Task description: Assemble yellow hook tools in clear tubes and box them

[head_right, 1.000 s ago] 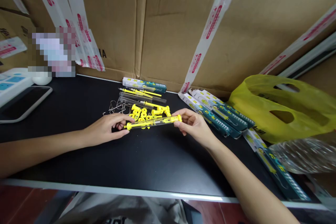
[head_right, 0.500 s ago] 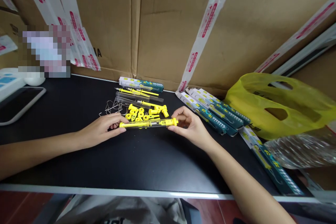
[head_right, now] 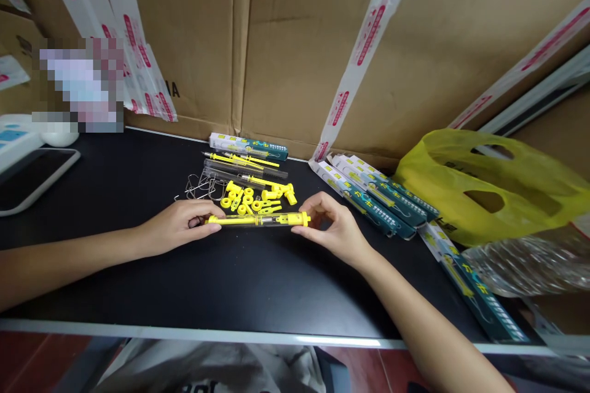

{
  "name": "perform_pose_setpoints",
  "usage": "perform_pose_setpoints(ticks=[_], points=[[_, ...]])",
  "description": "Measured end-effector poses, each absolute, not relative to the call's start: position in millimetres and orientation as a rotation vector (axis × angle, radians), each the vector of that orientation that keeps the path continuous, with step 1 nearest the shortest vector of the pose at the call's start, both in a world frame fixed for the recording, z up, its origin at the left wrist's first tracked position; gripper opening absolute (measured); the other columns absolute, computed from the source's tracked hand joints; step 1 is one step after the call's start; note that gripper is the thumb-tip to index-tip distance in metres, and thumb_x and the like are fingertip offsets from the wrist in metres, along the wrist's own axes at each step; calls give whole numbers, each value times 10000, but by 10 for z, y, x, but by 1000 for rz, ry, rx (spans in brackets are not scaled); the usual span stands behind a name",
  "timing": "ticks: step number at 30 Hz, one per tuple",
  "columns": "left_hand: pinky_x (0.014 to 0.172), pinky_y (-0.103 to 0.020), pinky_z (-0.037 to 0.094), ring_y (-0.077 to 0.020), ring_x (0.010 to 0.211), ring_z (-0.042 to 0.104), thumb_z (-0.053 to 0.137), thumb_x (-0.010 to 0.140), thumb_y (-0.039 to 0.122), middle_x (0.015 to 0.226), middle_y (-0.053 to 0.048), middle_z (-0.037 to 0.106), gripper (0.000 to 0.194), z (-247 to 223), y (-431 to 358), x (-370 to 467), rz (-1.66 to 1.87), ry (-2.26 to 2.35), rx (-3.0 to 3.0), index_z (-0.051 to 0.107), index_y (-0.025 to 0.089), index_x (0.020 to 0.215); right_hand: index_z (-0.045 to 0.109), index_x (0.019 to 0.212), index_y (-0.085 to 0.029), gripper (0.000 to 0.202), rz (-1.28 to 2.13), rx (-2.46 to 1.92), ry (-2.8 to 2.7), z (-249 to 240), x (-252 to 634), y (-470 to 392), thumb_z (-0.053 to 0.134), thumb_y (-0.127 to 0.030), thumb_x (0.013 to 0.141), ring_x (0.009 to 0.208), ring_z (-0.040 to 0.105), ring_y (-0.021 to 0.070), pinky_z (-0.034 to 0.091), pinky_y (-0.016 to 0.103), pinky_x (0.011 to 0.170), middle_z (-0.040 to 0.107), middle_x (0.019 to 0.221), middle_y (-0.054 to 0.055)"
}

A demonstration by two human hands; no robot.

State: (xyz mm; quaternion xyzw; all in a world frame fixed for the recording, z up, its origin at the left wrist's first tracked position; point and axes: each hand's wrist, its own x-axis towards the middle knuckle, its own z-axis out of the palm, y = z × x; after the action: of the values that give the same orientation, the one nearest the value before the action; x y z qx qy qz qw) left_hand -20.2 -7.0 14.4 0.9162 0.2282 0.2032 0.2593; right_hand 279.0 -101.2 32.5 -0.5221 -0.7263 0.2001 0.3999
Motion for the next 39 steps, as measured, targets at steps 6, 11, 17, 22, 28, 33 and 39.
perform_pose_setpoints(ticks=[6,11,17,22,28,33,39], points=[[612,-222,374,-114,674,531,502,880,390,819,-1,609,246,98,-65,-217,535,640,2500,614,185,959,549,848,-207,256,451,-1310,-1872,307,2792,-1023,741,-314,717,622,585,141,491,261,538,625,759,18],[605,-221,370,-108,651,507,522,863,408,790,11,596,252,72,-70,-229,557,714,2526,610,199,972,567,854,-197,246,407,-1285,-1906,273,2816,-1023,743,-297,714,610,585,133,494,253,532,633,777,18],[593,-219,363,-103,644,502,508,872,409,785,17,593,248,79,-67,-216,540,712,2486,606,200,964,556,858,-205,264,426,-1259,-1878,294,2783,-1031,754,-287,704,595,573,123,488,239,537,618,744,0],[571,-216,353,-92,614,490,507,878,388,785,20,594,235,85,-71,-214,581,712,2423,599,192,969,515,937,-216,333,654,-1235,-1796,350,2756,-1035,751,-271,709,657,572,118,499,228,588,589,795,-1],[567,-212,352,-91,612,488,516,876,361,753,21,578,210,120,-69,-208,643,680,2429,608,177,917,507,927,-202,202,907,-1187,-1708,405,2790,-1021,645,-296,814,593,541,92,476,209,516,561,785,0],[601,-216,377,-100,661,515,523,873,367,827,0,606,219,117,-63,-211,679,668,2417,613,172,917,518,877,-182,223,979,-1212,-1654,382,2808,-982,623,-371,823,502,518,87,465,217,458,573,687,-6],[558,-204,363,-88,607,485,516,878,373,767,20,587,224,105,-63,-211,646,677,2380,611,178,930,468,788,-181,315,1046,-1331,-1643,287,2780,-954,478,-479,889,412,404,54,336,161,358,542,593,-25]])
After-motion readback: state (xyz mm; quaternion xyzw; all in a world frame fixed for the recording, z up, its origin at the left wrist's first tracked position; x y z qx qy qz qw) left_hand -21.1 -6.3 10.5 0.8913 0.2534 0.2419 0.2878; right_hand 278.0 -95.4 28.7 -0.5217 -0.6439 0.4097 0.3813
